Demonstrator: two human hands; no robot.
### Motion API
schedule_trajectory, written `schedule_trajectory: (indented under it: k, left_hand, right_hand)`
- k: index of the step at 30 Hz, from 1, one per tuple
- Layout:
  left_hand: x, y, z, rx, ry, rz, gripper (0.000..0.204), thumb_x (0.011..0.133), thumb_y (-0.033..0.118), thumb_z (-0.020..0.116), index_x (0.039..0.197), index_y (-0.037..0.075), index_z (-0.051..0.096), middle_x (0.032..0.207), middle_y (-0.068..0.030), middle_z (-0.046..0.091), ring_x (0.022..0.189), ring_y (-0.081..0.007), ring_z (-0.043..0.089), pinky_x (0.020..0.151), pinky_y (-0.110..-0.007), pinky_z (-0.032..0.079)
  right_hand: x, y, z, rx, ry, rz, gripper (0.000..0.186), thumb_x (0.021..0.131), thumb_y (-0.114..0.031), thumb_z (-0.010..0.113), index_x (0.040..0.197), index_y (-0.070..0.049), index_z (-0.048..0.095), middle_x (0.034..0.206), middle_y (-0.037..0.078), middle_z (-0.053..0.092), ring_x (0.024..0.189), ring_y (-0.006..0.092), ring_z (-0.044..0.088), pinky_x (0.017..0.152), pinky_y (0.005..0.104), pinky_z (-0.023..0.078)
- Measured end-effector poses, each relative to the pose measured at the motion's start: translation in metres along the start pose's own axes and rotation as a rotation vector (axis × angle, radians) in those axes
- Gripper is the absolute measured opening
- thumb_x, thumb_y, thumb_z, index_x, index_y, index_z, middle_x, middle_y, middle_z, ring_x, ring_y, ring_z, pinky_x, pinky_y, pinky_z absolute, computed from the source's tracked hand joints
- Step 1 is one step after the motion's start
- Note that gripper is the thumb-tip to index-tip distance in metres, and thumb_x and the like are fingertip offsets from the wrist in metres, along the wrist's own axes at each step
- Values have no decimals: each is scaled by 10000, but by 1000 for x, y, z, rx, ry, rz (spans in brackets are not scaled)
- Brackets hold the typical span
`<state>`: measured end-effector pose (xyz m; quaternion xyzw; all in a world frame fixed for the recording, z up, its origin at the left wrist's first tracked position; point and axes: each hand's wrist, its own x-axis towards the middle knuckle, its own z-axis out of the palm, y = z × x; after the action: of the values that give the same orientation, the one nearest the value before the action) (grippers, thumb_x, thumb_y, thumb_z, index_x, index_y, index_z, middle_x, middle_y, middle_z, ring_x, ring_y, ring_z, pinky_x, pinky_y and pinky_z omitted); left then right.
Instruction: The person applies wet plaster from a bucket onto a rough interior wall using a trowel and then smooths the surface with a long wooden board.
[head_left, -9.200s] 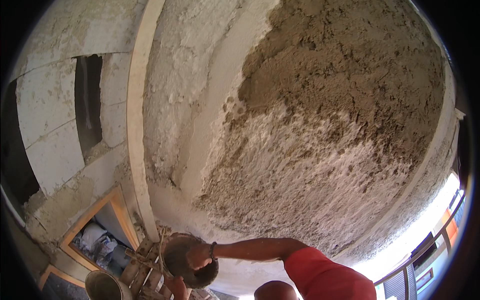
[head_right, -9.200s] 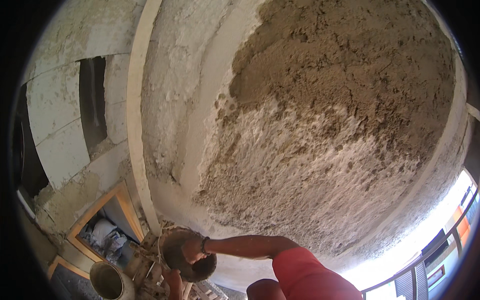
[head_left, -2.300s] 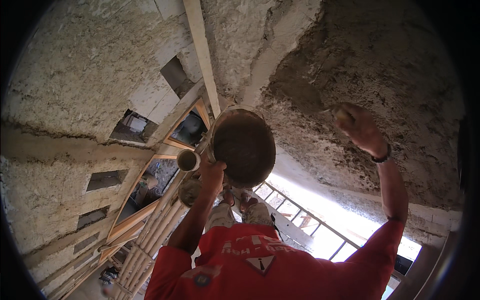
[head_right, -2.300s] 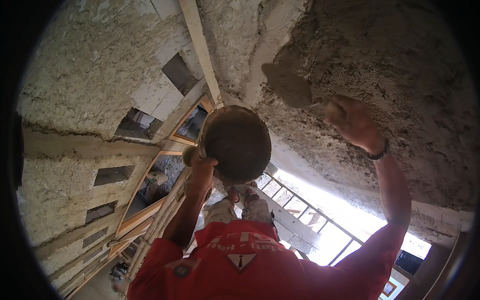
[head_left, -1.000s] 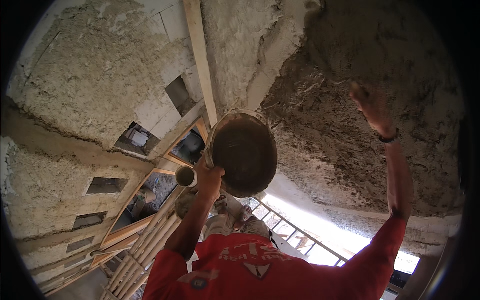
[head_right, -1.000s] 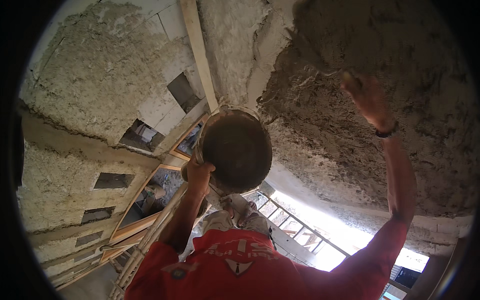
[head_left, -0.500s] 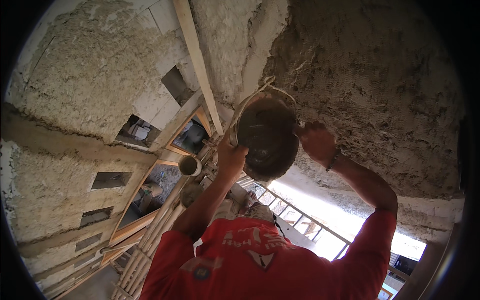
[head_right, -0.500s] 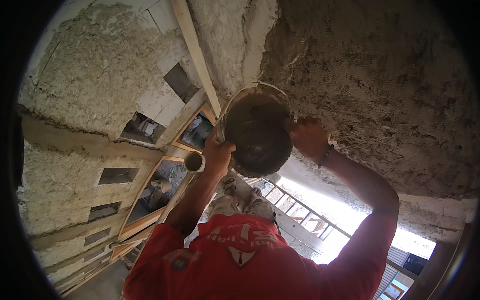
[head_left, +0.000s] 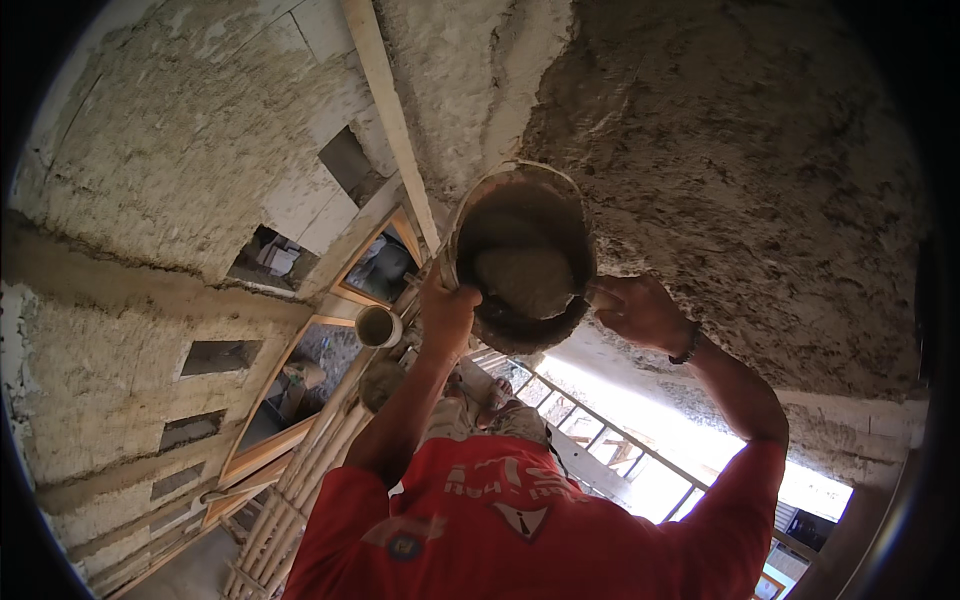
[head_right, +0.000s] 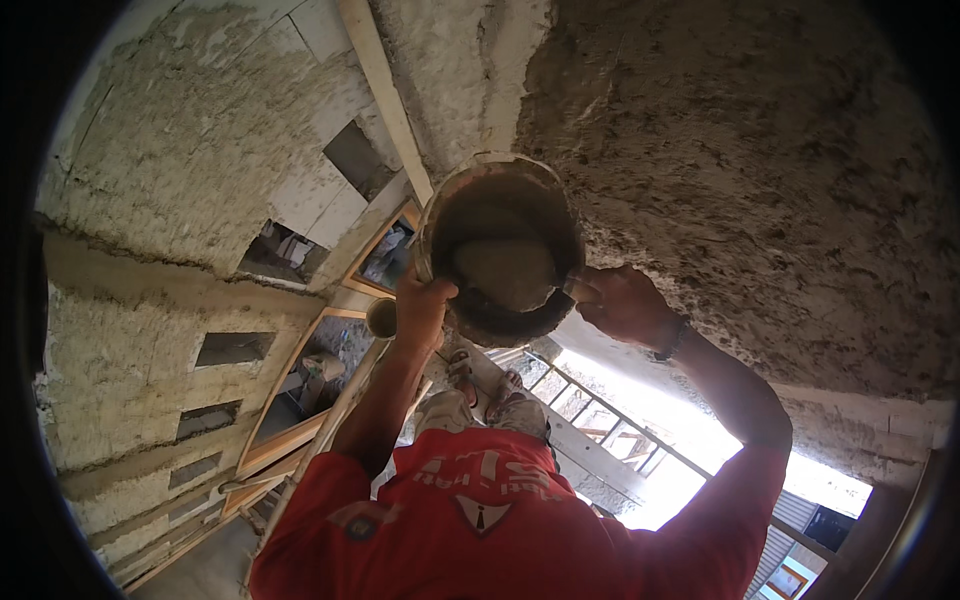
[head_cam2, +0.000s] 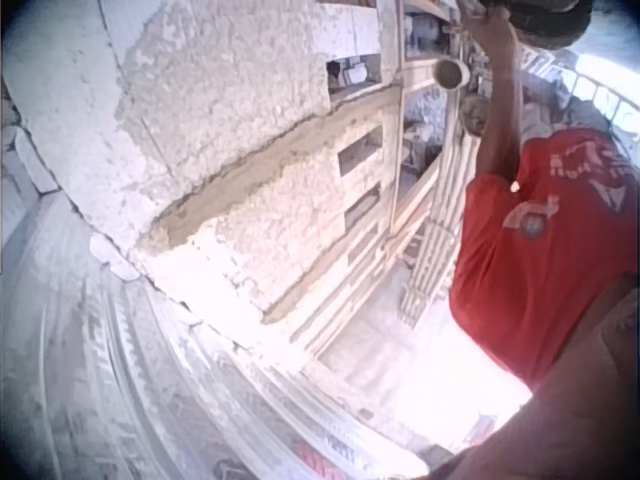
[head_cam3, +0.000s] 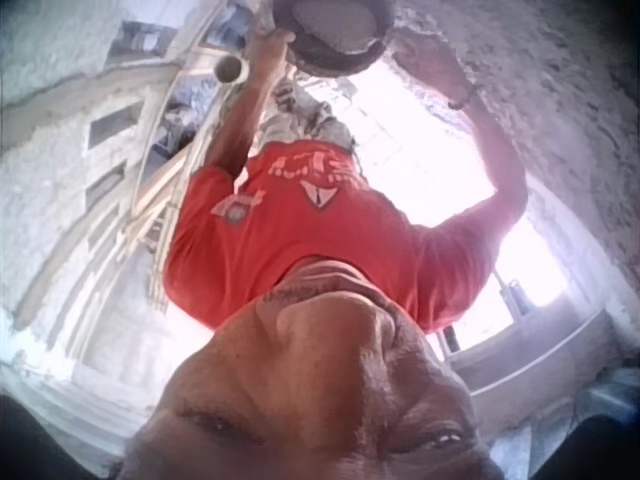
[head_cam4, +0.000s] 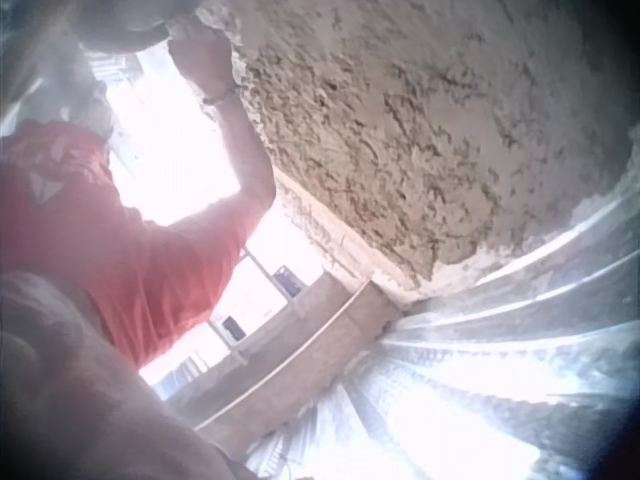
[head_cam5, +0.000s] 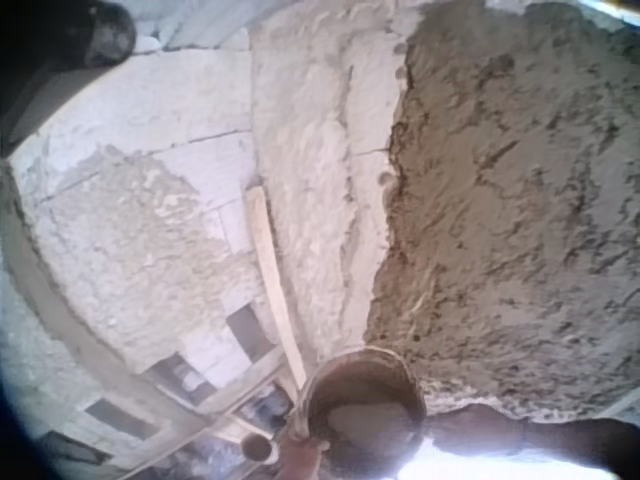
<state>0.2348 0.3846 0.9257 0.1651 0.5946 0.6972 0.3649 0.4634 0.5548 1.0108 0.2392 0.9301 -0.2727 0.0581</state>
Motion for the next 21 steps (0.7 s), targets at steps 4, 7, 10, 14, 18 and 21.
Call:
schedule_trajectory:
  k: [4, 7, 10, 14, 18, 21]
  left_hand:
    - [0, -12, -13, -46, 51, -5, 544, 643, -63, 537, 1183, -18, 586, 969, -37, 636, 820, -119, 585, 732, -243, 469]
    - [-3, -20, -23, -69, 82, 24, 566, 636, -65, 541, 1199, -20, 576, 997, -40, 633, 834, -118, 585, 730, -245, 472]
    - [-6, -30, -25, -53, 122, 9, 605, 631, -71, 524, 1234, -28, 557, 1044, -57, 633, 878, -145, 596, 766, -260, 481]
    - [-14, -37, -25, -2, 96, -62, 599, 646, -73, 508, 1241, -23, 549, 1085, -85, 645, 955, -167, 612, 838, -280, 484]
    - [-24, -33, -27, -12, 99, -20, 570, 663, -80, 506, 1227, -26, 560, 1066, -84, 650, 938, -158, 612, 827, -279, 483]
    - [-26, -33, -16, -30, 62, 10, 527, 686, -80, 512, 1206, -25, 576, 1035, -80, 659, 913, -150, 614, 804, -278, 486]
  right_hand:
    - [-9, -19, -40, 117, 80, -42, 397, 798, -249, 758, 1129, -62, 641, 799, 115, 691, 729, 269, 688, 708, 366, 563]
    - [-7, -8, -55, 183, -22, -109, 348, 830, -264, 752, 1106, -82, 643, 810, 82, 679, 685, 207, 666, 633, 335, 563]
    - [4, 21, -67, 179, -180, 50, 304, 862, -235, 711, 1104, -62, 647, 961, 120, 690, 816, 202, 674, 758, 343, 563]
    - [12, 59, -121, 35, 270, 336, 259, 949, -282, 611, 1089, -71, 662, 883, 104, 705, 666, 135, 654, 596, 310, 554]
    - [-14, 21, -151, -221, 455, 134, 256, 935, -233, 617, 1148, -93, 638, 846, 94, 694, 634, 123, 648, 547, 294, 536]
    - [-21, 10, -120, -138, 203, 129, 299, 898, -237, 662, 1166, -110, 628, 887, 76, 689, 677, 135, 646, 564, 305, 545]
